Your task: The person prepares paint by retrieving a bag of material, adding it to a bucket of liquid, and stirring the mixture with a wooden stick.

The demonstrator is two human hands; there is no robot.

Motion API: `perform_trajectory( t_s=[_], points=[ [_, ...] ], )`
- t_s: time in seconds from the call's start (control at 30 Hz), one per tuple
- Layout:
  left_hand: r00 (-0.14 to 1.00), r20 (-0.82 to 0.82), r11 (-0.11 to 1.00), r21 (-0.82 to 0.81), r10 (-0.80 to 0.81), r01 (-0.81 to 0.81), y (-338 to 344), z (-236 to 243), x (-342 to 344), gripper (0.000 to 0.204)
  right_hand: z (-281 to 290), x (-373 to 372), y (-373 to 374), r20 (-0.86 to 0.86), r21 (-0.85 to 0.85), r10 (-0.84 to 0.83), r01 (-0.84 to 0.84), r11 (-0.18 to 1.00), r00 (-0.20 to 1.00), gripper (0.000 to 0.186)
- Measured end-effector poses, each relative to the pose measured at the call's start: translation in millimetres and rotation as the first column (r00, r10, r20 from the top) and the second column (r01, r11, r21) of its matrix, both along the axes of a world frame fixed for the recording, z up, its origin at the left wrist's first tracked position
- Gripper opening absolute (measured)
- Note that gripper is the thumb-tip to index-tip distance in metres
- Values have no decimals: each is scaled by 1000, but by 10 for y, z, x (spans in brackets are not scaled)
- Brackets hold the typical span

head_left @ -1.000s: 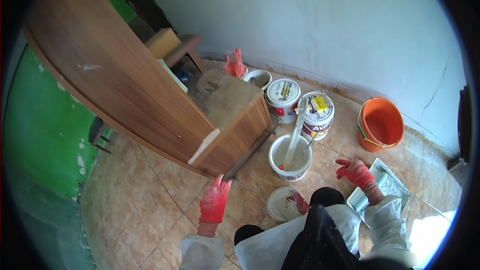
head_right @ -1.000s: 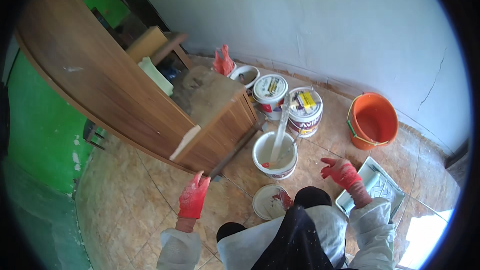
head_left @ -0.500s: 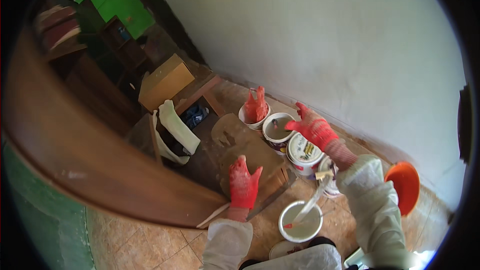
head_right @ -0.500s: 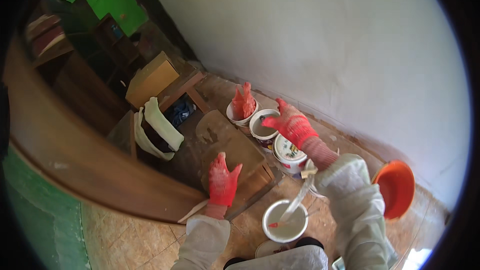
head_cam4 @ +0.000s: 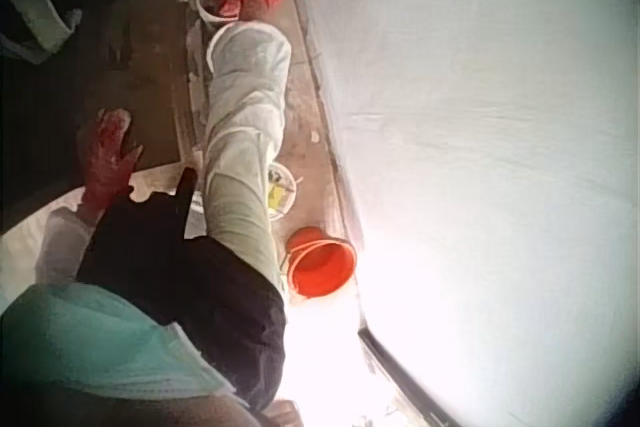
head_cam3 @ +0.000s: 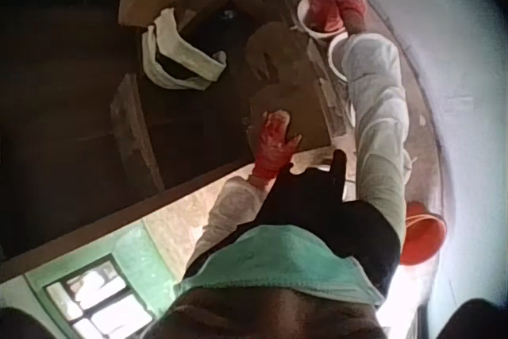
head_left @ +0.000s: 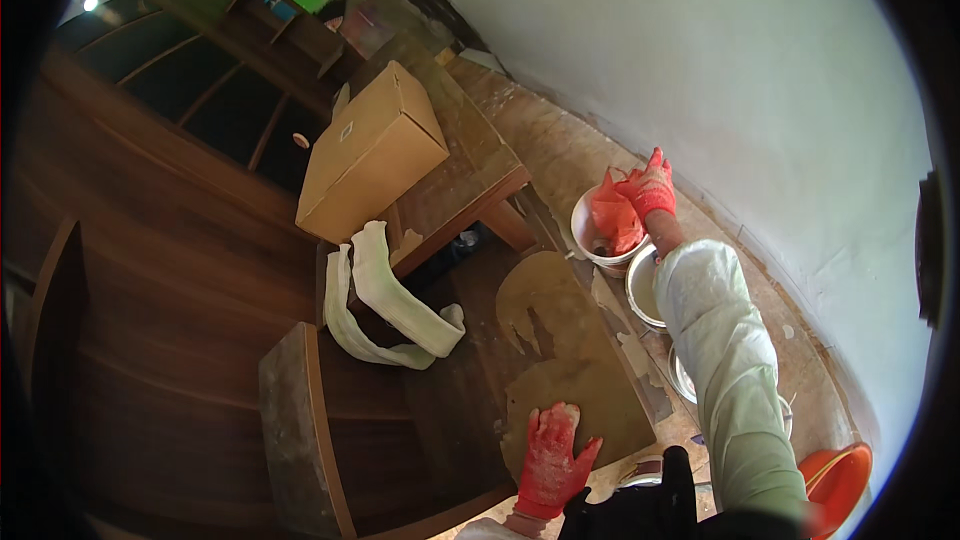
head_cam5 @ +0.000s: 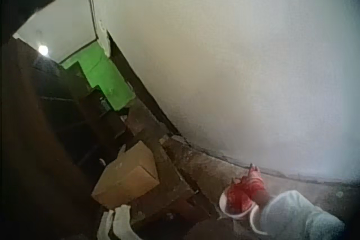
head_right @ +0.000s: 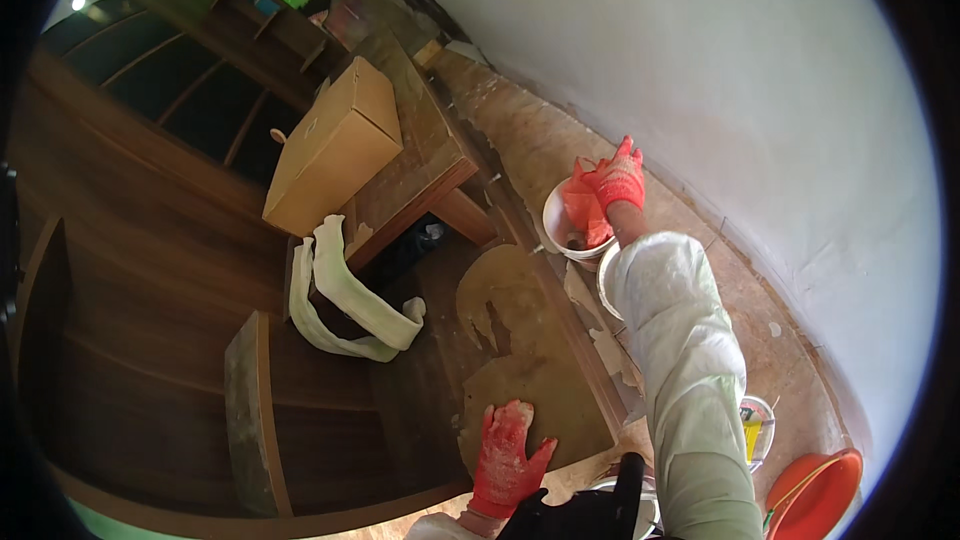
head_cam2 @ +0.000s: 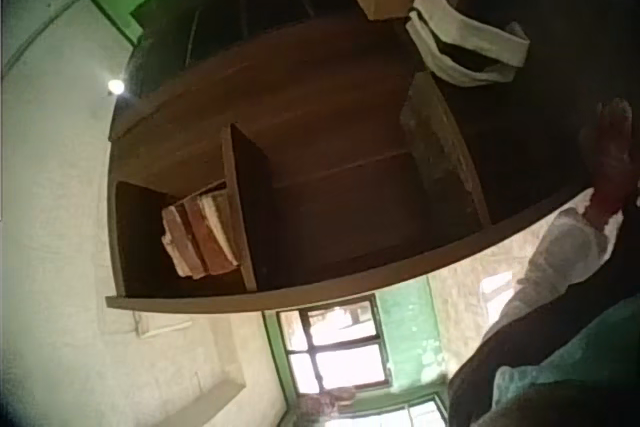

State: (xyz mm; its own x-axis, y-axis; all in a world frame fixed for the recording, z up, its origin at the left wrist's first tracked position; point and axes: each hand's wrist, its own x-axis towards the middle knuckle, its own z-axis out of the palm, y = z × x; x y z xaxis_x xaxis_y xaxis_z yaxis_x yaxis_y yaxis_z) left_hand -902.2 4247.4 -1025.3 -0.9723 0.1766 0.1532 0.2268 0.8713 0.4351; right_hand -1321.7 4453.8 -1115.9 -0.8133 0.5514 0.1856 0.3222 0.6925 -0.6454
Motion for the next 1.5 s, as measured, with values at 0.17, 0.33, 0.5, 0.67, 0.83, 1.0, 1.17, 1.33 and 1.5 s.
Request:
perform_trajectory(
  t_s=[0.17, 0.33, 0.5, 0.67, 0.83, 1.0, 1.17, 1.33, 1.5],
  points=[
    [998, 56, 999, -17, -35, 36, -188, -1, -471, 55, -321, -724, -183, 330, -301, 398, -304, 904, 856, 40],
    [993, 112, 999, -28, -29, 33, -325, 2, -630, 57, -151, -926, -497, 313, 29, 607, -647, 762, 730, 27],
    [996, 90, 997, -76, 1, 6, -362, 81, -419, 56, 633, -539, -698, 18, -142, 650, -642, 753, 759, 24],
    [999, 41, 998, -53, -30, 32, -246, 160, -62, 56, 1552, 31, -382, -130, -264, 703, -708, 655, 699, 30],
    [998, -69, 999, -41, -7, 5, -99, 160, 810, 53, 2548, 1575, -58, -248, -317, 682, -723, 614, 688, 24],
    [969, -248, 1000, 0, -1, 1, -133, 71, 2135, 54, 3417, 3992, 152, -451, -193, 643, -771, 607, 619, 27],
    [965, -158, 852, 514, 207, -99, -271, -59, 3878, 51, 3720, 6789, 342, -404, 296, 769, -724, 623, 496, 28],
    [951, -236, 779, 626, 200, -8, -417, -444, 6327, 47, 3445, 9632, 346, -230, 183, 691, -667, 722, 685, 27],
    [982, -170, 794, 606, 85, 36, -804, -550, 7779, 42, 2873, 11675, 179, -83, 299, 629, -583, 756, 773, 25]
  ],
)
